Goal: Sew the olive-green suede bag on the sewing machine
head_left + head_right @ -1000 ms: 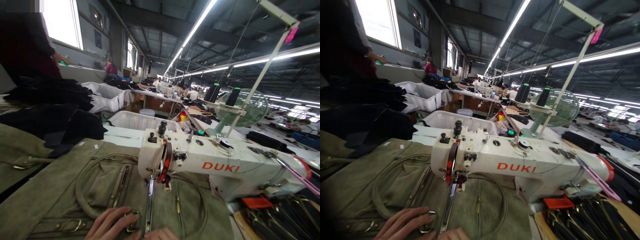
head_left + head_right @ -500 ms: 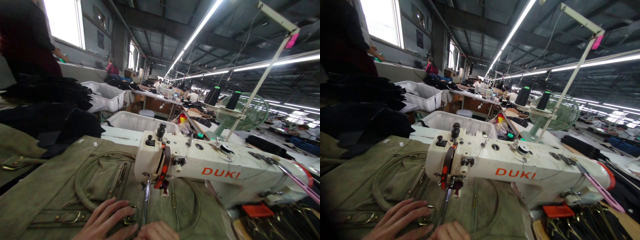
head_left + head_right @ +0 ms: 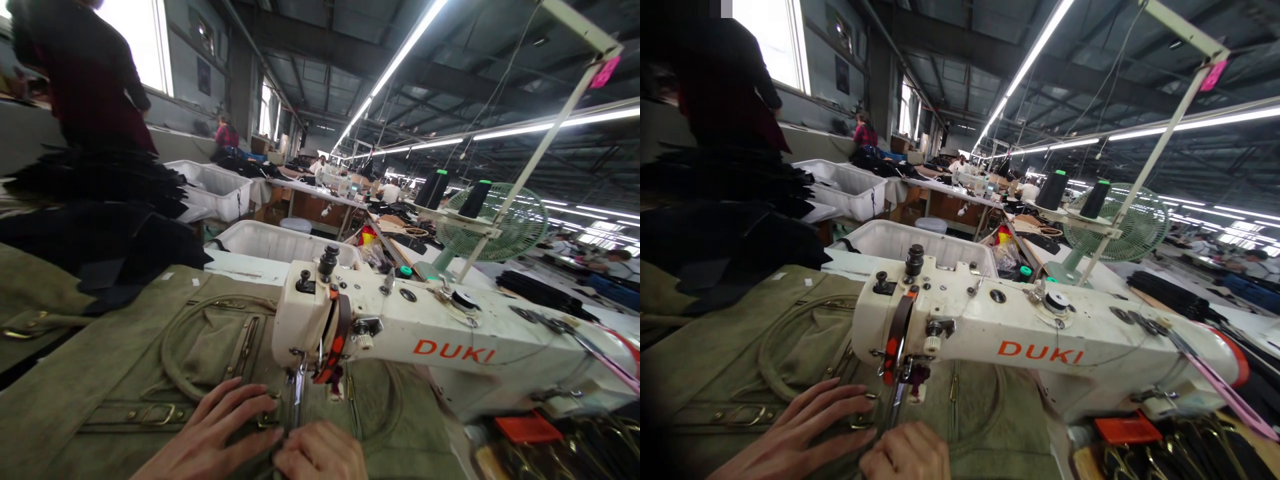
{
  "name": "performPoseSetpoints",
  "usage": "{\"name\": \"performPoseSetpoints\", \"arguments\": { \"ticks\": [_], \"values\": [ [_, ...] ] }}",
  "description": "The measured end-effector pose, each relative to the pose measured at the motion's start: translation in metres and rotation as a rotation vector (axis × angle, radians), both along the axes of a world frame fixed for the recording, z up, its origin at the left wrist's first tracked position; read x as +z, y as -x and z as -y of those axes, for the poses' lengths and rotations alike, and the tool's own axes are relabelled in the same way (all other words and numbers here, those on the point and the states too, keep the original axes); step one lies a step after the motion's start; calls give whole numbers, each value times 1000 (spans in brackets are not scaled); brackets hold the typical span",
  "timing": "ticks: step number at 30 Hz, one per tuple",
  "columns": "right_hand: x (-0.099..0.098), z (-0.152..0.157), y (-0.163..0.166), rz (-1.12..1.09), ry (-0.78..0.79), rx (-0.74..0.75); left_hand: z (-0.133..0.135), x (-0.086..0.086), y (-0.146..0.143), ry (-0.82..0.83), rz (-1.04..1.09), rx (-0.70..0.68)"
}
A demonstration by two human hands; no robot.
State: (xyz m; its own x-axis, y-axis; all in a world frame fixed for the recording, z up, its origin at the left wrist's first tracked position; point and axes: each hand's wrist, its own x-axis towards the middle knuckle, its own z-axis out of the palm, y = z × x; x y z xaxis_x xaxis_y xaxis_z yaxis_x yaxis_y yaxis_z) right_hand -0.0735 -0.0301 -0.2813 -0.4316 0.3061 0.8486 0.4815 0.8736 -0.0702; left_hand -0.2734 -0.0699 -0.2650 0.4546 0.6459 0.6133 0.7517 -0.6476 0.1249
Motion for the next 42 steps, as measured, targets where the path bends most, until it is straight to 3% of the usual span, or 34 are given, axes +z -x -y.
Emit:
{"name": "performPoseSetpoints", "arguments": {
  "ticks": [7, 13, 22, 33, 37, 42],
  "values": [
    [0, -8, -5, 85, 53, 35, -7, 1, 5, -21, -62, -11],
    [11, -4, -5, 97, 80, 43, -5, 21, 3, -48, -96, -120],
    [-2, 1, 9, -90, 123, -147, -18, 33, 9, 219, -154, -352],
    [-11, -10, 9, 31, 177, -188, -25, 51, 10, 244, -39, -379],
    [-20, -13, 15, -107, 196, -206, -29, 48, 15, 234, -116, -358],
    [-4, -9, 11, -33, 121, -179, -27, 49, 17, 126, -172, -300]
  ]
}}
